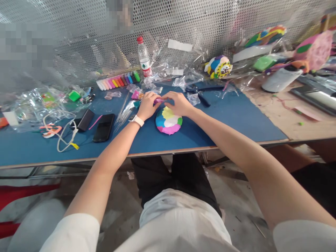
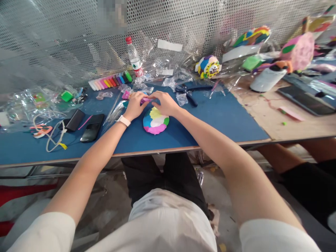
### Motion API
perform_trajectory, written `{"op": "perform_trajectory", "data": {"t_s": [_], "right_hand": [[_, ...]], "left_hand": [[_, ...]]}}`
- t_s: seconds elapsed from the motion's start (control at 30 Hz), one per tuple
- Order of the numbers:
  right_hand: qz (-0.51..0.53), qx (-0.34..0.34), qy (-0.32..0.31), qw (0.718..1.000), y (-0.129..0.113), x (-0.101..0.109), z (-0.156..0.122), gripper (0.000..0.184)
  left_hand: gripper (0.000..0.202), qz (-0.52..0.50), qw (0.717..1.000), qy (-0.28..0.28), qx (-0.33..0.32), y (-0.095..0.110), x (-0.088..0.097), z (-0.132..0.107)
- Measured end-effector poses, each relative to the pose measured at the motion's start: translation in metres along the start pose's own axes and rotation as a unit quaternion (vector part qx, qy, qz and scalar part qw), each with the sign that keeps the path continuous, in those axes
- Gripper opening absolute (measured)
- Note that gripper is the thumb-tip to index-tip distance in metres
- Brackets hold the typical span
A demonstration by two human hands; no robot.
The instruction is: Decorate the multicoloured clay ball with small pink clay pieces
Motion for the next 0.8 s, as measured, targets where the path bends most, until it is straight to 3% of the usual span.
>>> {"op": "perform_trajectory", "data": {"t_s": [0.17, 0.33, 0.5, 0.8], "right_hand": [[-0.027, 0.003, 0.033, 0.999, 0.01, 0.005, 0.002, 0.033], [-0.016, 0.029, 0.083, 0.996, 0.007, 0.01, 0.003, 0.023], [0.007, 0.013, 0.102, 0.995, 0.005, 0.015, 0.002, 0.015], [0.014, -0.008, 0.162, 0.987, 0.005, 0.022, 0.0, 0.014]], "left_hand": [[0.016, -0.042, 0.998, 0.039, -0.016, 0.001, 0.005, 0.0], [0.027, -0.063, 0.994, 0.056, -0.067, 0.014, 0.005, -0.001], [0.035, -0.061, 0.992, 0.056, -0.09, 0.026, 0.002, -0.002], [0.026, -0.059, 0.996, 0.05, -0.044, 0.022, -0.001, -0.004]]}}
Point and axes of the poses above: each hand's wrist, its own z-axis towards the middle knuckle, its own x-axis out of the back of the hand, y = z × x, the point moved 4 cm from there along z, towards the middle knuckle, and after that the axes turned 5 degrees about -z, right-handed, at the moved point
